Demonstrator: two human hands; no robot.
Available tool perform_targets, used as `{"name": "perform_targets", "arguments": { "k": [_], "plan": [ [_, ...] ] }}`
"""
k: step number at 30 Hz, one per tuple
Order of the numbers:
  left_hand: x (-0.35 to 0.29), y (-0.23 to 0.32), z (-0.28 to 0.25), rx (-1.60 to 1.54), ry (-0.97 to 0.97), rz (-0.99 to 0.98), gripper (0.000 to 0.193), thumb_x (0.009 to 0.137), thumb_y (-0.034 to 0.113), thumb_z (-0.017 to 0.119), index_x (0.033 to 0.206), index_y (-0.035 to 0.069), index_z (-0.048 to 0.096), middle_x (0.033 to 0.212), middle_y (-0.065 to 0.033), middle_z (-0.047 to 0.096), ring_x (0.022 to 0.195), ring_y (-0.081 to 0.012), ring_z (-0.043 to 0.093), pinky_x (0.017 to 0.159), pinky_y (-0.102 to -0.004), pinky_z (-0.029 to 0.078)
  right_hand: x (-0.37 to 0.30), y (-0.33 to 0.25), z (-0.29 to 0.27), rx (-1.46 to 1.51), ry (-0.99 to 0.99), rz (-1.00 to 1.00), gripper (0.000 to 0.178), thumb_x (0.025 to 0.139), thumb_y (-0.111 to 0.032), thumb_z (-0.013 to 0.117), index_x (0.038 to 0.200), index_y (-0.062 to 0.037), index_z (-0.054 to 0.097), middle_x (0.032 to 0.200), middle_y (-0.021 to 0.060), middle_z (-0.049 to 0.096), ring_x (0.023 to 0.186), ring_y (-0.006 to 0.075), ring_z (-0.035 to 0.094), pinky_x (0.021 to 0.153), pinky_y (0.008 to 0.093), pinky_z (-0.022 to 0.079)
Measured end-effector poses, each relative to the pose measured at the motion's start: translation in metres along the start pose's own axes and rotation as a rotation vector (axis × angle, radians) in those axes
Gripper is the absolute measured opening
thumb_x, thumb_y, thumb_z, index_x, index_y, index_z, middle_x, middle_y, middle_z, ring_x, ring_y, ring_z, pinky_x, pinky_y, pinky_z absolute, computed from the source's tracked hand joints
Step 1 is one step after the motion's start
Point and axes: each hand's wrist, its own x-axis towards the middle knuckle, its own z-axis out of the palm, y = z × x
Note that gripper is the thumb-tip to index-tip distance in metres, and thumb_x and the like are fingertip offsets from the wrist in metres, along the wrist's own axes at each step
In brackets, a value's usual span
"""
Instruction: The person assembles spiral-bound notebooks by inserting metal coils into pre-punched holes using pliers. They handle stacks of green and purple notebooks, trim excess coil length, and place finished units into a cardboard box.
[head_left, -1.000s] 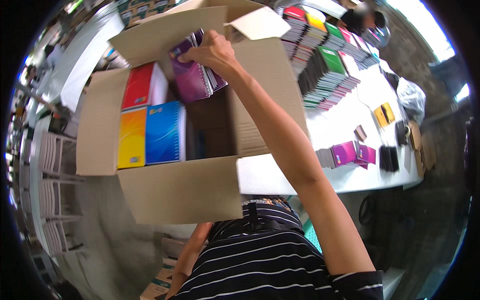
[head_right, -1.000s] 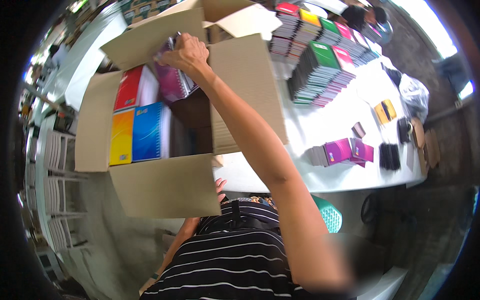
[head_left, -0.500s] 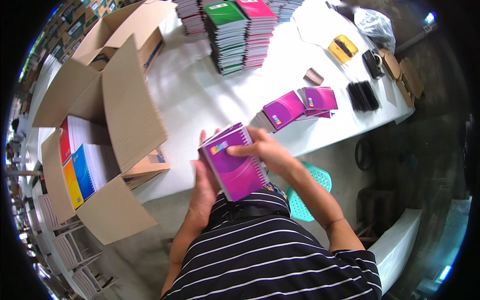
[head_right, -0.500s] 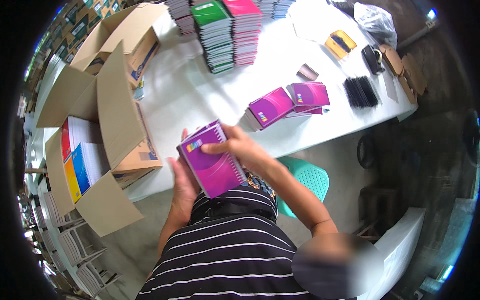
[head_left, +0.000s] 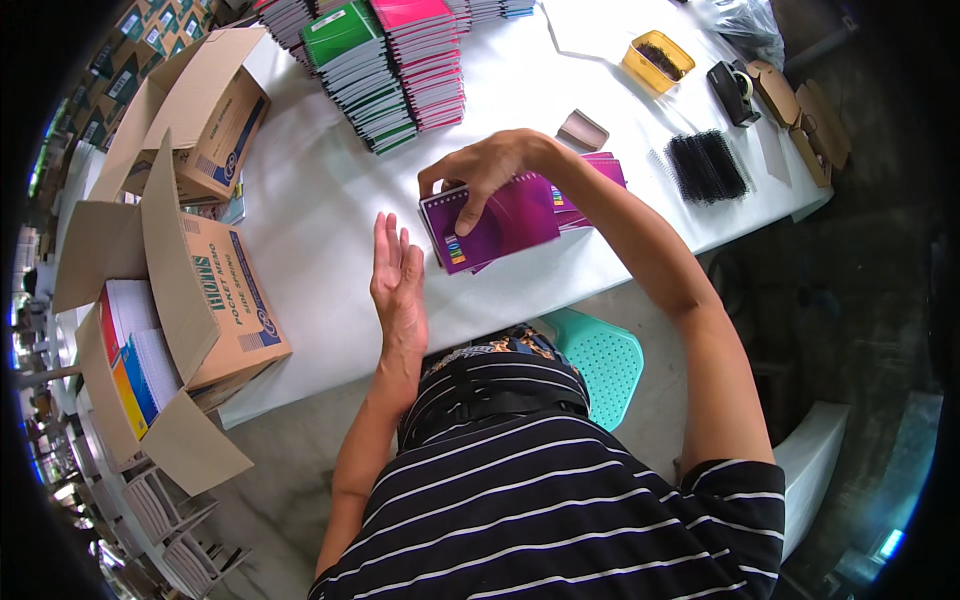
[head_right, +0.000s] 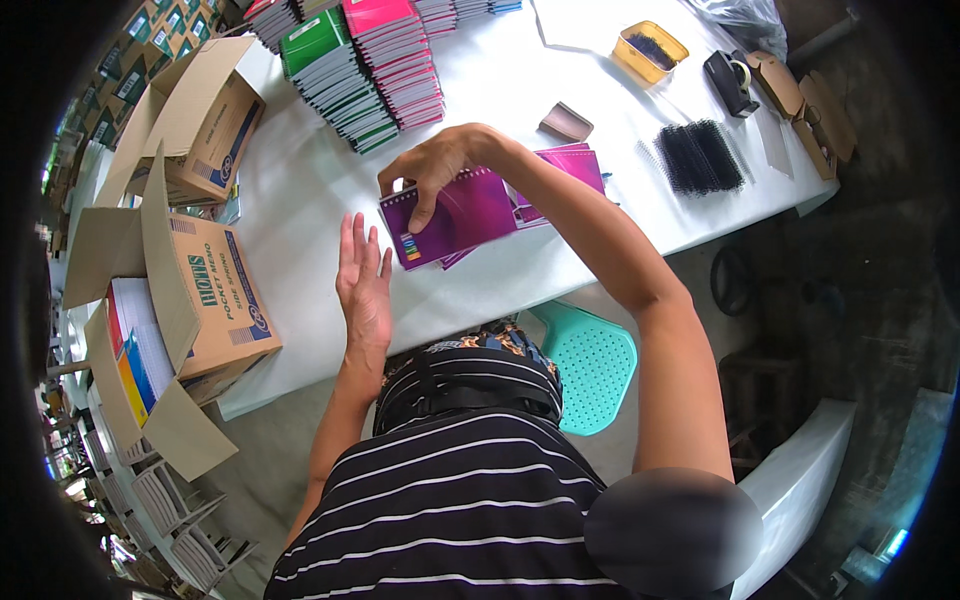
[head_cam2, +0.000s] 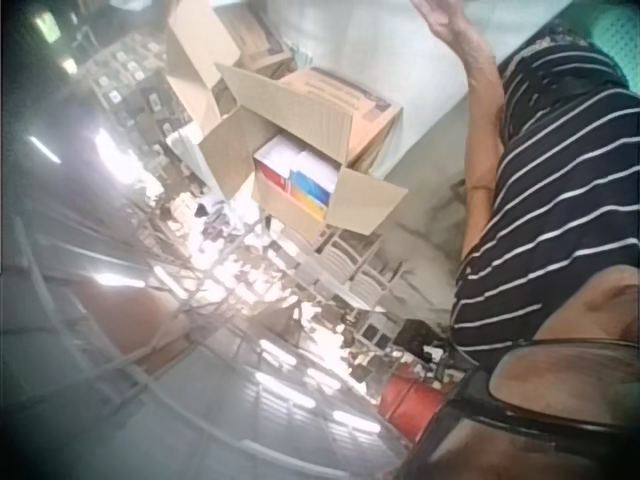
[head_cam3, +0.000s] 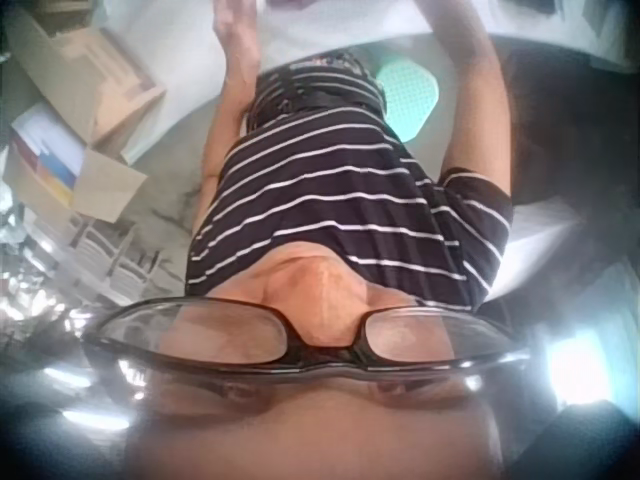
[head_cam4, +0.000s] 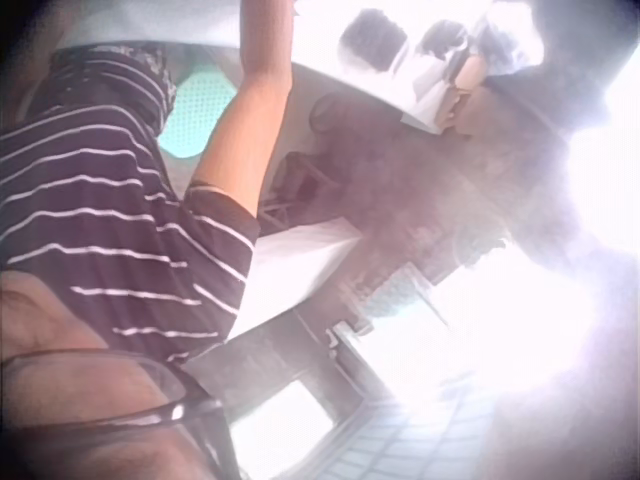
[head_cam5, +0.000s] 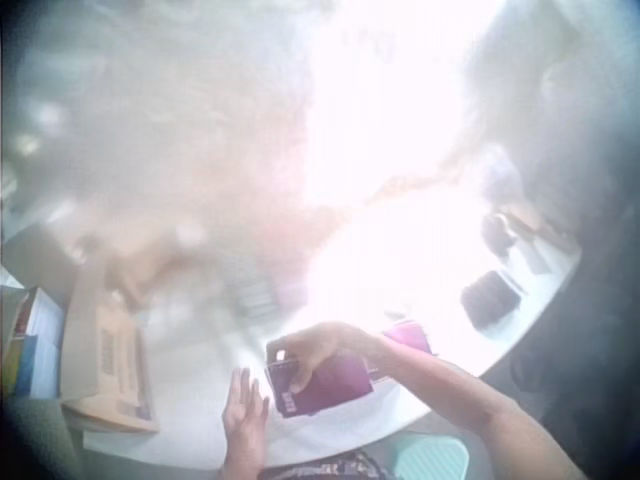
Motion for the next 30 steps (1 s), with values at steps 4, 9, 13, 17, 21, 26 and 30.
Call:
{"name": "perform_targets", "arguments": {
  "k": [4, 9, 13, 17, 21, 26, 30],
  "plan": [
    [0.030, -0.036, -0.007, 0.268, -0.163, -0.071, 0.085, 0.088, 0.019, 0.069, 0.149, -0.005, 0.014, 0.153, -0.0194, 0.024, 0.144, -0.0251, 0.016, 0.115, -0.0363, 0.015, 0.029, 0.027, 0.002, -0.268, -0.067, 0.087, 0.081, 0.060, -0.036, 0.083, 0.130, -0.0098, 0.052, 0.117, 0.0143, 0.062, 0.103, 0.0319, 0.063, 0.085, 0.0426, 0.052],
    [0.040, -0.056, -0.012, 0.341, -0.226, -0.083, 0.087, 0.086, 0.020, 0.071, 0.148, -0.005, 0.015, 0.151, -0.0230, 0.027, 0.141, -0.0260, 0.023, 0.115, -0.0363, 0.018, -0.005, 0.053, 0.000, -0.494, 0.622, -0.171, 0.058, 0.072, -0.032, 0.079, 0.120, -0.0072, 0.060, 0.119, 0.0128, 0.058, 0.120, 0.0286, 0.049, 0.101, 0.0406, 0.042],
    [0.039, -0.040, 0.003, 0.415, -0.091, -0.160, 0.086, 0.086, 0.016, 0.072, 0.149, -0.004, 0.016, 0.149, -0.0177, 0.031, 0.136, -0.0213, 0.032, 0.111, -0.0337, 0.027, -0.065, 0.073, 0.012, -0.305, 0.758, 0.340, 0.038, 0.075, -0.036, 0.078, 0.089, -0.0024, 0.067, 0.090, 0.0129, 0.068, 0.074, 0.0209, 0.063, 0.063, 0.0353, 0.051],
    [0.045, -0.046, 0.002, 0.359, -0.139, -0.172, 0.089, 0.084, 0.022, 0.075, 0.149, -0.002, 0.019, 0.148, -0.0182, 0.033, 0.135, -0.0231, 0.034, 0.111, -0.0339, 0.026, -0.058, 0.101, 0.064, -0.131, 0.834, 0.370, 0.050, 0.070, -0.044, 0.080, 0.084, 0.0027, 0.068, 0.073, 0.0152, 0.066, 0.064, 0.0279, 0.063, 0.062, 0.0394, 0.050],
    [0.043, -0.053, 0.007, 0.353, -0.118, -0.138, 0.088, 0.083, 0.027, 0.076, 0.149, 0.003, 0.022, 0.141, -0.0164, 0.044, 0.130, -0.0227, 0.040, 0.111, -0.0338, 0.026, -0.049, 0.091, 0.075, 0.053, 0.973, 0.426, 0.048, 0.070, -0.038, 0.081, 0.084, 0.0050, 0.066, 0.073, 0.0181, 0.064, 0.066, 0.0276, 0.062, 0.062, 0.0404, 0.048],
    [0.046, -0.049, 0.005, 0.347, -0.075, -0.189, 0.077, 0.087, 0.025, 0.071, 0.148, 0.007, 0.029, 0.138, -0.0124, 0.048, 0.127, -0.0199, 0.042, 0.109, -0.0325, 0.029, -0.065, 0.097, 0.068, 0.148, 1.010, 0.408, 0.045, 0.069, -0.030, 0.083, 0.084, 0.0076, 0.065, 0.075, 0.0190, 0.065, 0.067, 0.0279, 0.063, 0.062, 0.0393, 0.048],
    [0.049, -0.053, -0.005, 0.390, -0.074, -0.166, 0.068, 0.090, 0.020, 0.068, 0.147, 0.007, 0.033, 0.135, -0.0107, 0.051, 0.124, -0.0175, 0.045, 0.107, -0.0315, 0.032, -0.096, 0.094, 0.059, 0.467, 1.133, 0.327, 0.045, 0.067, -0.025, 0.084, 0.092, 0.0062, 0.065, 0.084, 0.0131, 0.064, 0.079, 0.0219, 0.064, 0.071, 0.0336, 0.049]
  ]
}}
